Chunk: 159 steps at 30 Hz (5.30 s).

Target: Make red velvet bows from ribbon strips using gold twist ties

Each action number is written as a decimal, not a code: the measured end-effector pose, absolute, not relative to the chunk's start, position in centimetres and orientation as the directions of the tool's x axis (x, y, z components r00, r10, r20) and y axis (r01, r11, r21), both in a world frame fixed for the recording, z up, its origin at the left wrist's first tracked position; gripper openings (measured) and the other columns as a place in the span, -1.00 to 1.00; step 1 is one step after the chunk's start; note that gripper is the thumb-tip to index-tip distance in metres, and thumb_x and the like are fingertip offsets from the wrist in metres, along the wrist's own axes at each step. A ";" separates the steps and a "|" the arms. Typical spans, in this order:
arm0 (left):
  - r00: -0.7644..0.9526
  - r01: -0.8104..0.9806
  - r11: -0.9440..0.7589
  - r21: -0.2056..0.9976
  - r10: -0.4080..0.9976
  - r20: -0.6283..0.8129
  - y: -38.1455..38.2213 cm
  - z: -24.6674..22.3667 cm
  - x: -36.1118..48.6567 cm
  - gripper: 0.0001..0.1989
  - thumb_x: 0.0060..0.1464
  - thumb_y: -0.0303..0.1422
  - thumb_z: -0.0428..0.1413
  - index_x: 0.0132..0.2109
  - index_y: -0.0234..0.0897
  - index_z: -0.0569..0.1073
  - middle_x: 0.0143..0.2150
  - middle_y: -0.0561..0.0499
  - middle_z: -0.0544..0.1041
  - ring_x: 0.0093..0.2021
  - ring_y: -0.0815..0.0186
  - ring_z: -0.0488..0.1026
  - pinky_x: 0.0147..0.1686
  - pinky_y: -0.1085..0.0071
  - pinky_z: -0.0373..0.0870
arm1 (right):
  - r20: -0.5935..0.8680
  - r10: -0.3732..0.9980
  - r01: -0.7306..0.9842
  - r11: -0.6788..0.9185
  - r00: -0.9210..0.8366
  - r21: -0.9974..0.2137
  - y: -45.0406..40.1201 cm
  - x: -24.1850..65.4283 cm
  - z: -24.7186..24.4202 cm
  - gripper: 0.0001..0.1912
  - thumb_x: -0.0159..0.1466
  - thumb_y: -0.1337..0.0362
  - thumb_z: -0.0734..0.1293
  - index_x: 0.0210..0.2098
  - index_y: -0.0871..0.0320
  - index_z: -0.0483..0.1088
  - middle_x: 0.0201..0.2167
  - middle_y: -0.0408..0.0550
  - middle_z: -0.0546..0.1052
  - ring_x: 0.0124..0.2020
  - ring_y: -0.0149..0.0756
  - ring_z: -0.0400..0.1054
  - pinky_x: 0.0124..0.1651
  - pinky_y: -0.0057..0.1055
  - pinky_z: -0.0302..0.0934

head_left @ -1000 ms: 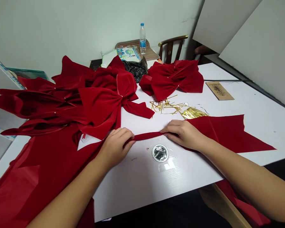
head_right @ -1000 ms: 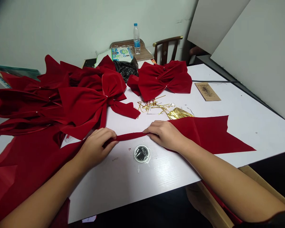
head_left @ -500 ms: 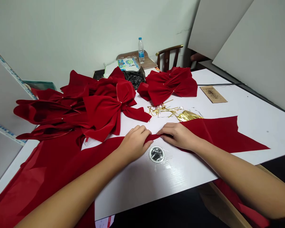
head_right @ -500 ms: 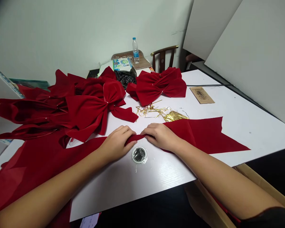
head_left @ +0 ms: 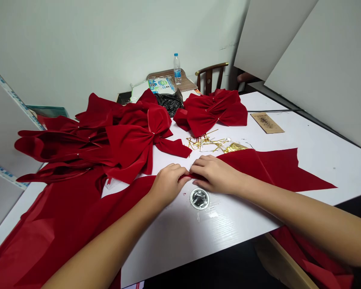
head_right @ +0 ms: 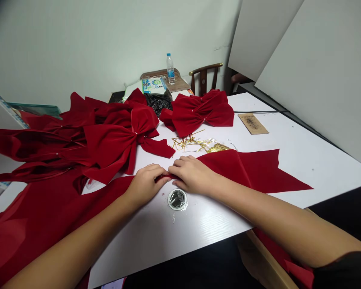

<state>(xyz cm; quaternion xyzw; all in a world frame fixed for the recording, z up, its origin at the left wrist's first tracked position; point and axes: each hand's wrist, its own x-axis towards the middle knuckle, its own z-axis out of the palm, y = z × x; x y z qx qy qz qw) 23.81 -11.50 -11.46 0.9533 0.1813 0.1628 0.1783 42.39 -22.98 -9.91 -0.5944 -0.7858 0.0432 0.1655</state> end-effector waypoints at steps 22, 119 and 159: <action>0.885 0.254 -0.919 0.301 0.347 0.310 -11.9 -11.7 22.7 -0.88 0.28 -0.37 0.19 -0.26 -0.26 0.46 -0.25 0.00 0.60 -0.22 0.22 0.42 -0.21 0.29 0.36 | 0.316 0.904 0.821 0.403 -0.288 -0.404 -22.1 43.4 -11.6 -0.82 0.44 0.28 0.28 -0.21 0.20 0.50 -0.28 0.02 0.56 -0.22 -0.25 0.40 -0.16 -0.34 0.29; 0.663 0.747 -0.635 -0.198 0.733 0.149 -3.1 0.8 28.2 -0.62 0.04 -0.25 0.30 -0.05 -0.40 0.55 0.12 -0.42 0.52 0.19 -0.24 0.35 0.12 -0.02 0.30 | 0.856 0.510 0.937 0.253 0.083 -0.241 -23.0 47.0 -9.0 -0.71 0.38 0.41 0.19 -0.11 0.14 0.55 -0.23 0.09 0.45 -0.26 -0.21 0.37 -0.26 -0.26 0.27; 0.882 0.174 -0.851 0.495 0.358 0.306 -7.3 -8.6 28.7 -0.78 0.22 -0.43 0.16 0.00 -0.26 0.57 -0.03 -0.06 0.63 -0.01 0.16 0.56 0.10 0.19 0.41 | 0.552 0.834 0.929 0.201 0.005 -0.311 -21.3 44.4 -12.9 -0.84 0.47 0.28 0.25 -0.15 0.22 0.43 -0.27 0.02 0.57 -0.32 -0.31 0.46 -0.29 -0.45 0.27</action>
